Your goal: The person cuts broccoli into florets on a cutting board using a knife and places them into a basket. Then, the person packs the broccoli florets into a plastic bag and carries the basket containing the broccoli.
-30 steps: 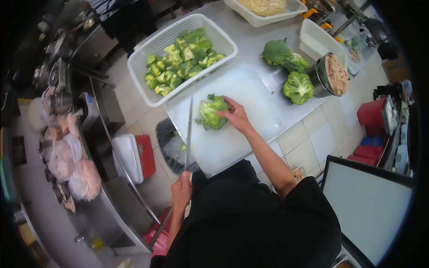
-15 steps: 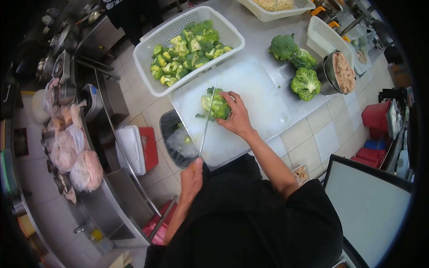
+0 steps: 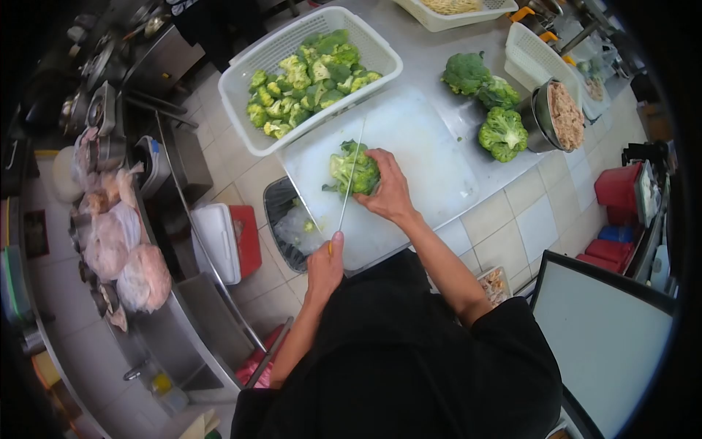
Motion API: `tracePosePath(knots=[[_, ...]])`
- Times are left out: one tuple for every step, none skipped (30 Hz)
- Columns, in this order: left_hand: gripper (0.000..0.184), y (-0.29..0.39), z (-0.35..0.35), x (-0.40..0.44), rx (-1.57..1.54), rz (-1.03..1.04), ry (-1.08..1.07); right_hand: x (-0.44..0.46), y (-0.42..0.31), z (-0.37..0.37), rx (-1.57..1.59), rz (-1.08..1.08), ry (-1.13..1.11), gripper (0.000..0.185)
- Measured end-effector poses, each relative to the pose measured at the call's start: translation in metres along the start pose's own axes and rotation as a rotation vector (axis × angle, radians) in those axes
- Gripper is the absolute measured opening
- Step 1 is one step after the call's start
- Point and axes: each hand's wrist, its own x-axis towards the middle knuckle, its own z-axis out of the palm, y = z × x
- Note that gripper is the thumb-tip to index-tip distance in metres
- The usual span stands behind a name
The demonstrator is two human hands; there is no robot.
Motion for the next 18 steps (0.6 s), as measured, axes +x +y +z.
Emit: tracePosePath(knots=[[0.07,-0.002,0.001,0.001,-0.003,-0.019,-0.007,0.0,-0.002,-0.001,-0.002,0.014,-0.008,0.079],[0.071,-0.002,0.001,0.005,-0.004,-0.03,-0.017,0.004,-0.003,-0.002,-0.006,0.029,-0.009,0.079],[0.072,-0.003,0.001,0.003,-0.004,-0.053,-0.037,0.006,-0.011,-0.006,-0.063,0.083,-0.04,0.08],[0.072,-0.005,0.002,-0.002,-0.003,-0.065,-0.043,0.008,-0.025,-0.01,-0.118,0.139,-0.083,0.08],[0.072,-0.004,0.004,0.003,-0.006,-0.064,-0.039,0.016,-0.031,-0.013,-0.175,0.181,-0.117,0.08],[0.072,-0.004,0.005,0.005,-0.006,-0.065,-0.037,0.021,-0.028,-0.011,-0.187,0.163,-0.12,0.079],[0.072,-0.006,0.004,0.004,-0.006,-0.068,-0.045,0.023,-0.023,-0.008,-0.198,0.148,-0.127,0.078],[0.072,-0.006,0.004,0.005,-0.009,-0.066,-0.047,0.027,-0.021,-0.007,-0.21,0.126,-0.131,0.077],[0.072,-0.006,0.002,0.008,-0.011,-0.064,-0.046,0.03,-0.02,-0.008,-0.174,0.137,-0.147,0.075],[0.072,-0.008,0.002,0.009,-0.019,-0.059,-0.063,0.032,-0.019,-0.01,-0.139,0.148,-0.164,0.074],[0.072,-0.011,0.002,0.01,-0.028,-0.055,-0.081,0.033,-0.018,-0.011,-0.103,0.16,-0.182,0.072],[0.073,-0.011,0.001,0.009,-0.037,-0.053,-0.1,0.034,-0.017,-0.011,-0.098,0.142,-0.171,0.07],[0.073,-0.011,-0.001,0.01,-0.124,-0.158,-0.173,0.033,-0.016,-0.01,-0.093,0.125,-0.161,0.069],[0.074,-0.01,-0.005,0.01,-0.211,-0.262,-0.247,0.031,-0.015,-0.009,-0.088,0.111,-0.15,0.067],[0.075,-0.007,-0.008,0.01,-0.299,-0.366,-0.32,0.03,-0.013,-0.008,-0.088,0.105,-0.144,0.065],[0.074,-0.005,-0.01,0.01,-0.355,-0.38,-0.337,0.03,-0.012,-0.007,-0.088,0.096,-0.138,0.064],[0.073,-0.004,-0.012,0.01,-0.41,-0.394,-0.352,0.032,-0.011,-0.007,-0.087,0.086,-0.132,0.062],[0.073,-0.003,-0.014,0.01,-0.464,-0.408,-0.37,0.032,-0.011,-0.007,-0.078,0.091,-0.136,0.059]])
